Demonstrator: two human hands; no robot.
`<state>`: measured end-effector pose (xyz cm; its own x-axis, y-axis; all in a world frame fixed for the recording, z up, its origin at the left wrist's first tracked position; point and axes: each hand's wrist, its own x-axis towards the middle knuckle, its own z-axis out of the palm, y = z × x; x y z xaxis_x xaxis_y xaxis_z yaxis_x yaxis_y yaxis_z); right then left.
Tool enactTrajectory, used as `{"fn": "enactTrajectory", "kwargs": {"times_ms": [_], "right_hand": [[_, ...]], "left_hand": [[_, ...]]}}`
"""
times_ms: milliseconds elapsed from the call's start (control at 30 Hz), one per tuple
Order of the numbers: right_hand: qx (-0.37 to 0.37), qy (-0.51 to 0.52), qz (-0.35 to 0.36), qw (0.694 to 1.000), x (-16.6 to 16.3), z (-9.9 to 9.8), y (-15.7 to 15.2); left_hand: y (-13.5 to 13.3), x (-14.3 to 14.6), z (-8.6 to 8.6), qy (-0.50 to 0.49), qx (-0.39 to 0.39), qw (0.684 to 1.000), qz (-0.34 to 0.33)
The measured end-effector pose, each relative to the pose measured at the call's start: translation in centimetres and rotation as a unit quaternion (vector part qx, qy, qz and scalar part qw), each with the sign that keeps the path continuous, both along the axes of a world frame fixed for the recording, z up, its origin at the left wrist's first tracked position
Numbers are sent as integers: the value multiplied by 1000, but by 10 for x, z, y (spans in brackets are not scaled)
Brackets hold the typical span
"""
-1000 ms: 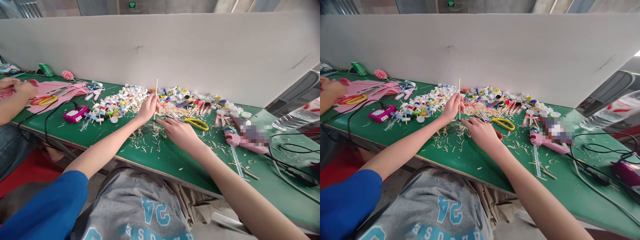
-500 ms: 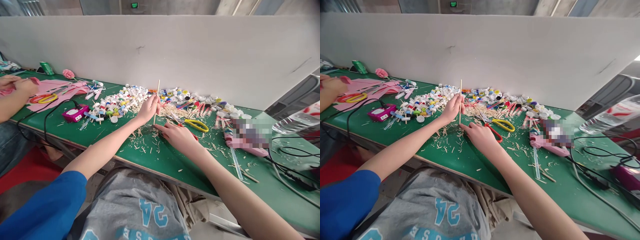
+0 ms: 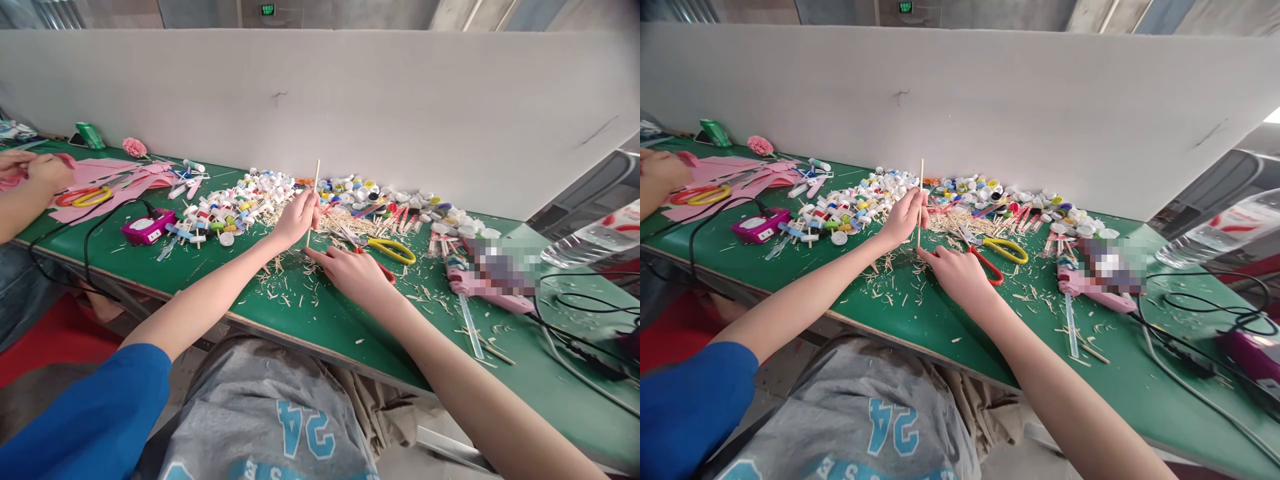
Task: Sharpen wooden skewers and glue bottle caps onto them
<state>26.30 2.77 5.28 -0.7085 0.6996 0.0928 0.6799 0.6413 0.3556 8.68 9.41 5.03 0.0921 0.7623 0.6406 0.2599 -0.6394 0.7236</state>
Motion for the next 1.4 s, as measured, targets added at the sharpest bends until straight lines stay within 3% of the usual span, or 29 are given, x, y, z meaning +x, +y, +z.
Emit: {"fn": "enactTrajectory", "kwargs": {"times_ms": [200,633,833,1400], "right_hand": [[26,13,-35,999,-1,11,-4],[6,32,10,999,-1,14,-1],[12,40,11,999,-4,6,4],[-54,8,-31,998,-1,7,-9]], "left_hand": [[1,0,-1,9,8,1000,10],[2,0,-2,-7,-2,1000,8],[0,-1,-1,9,8,1000,17],[1,-4,0,36,5,999,16]]}}
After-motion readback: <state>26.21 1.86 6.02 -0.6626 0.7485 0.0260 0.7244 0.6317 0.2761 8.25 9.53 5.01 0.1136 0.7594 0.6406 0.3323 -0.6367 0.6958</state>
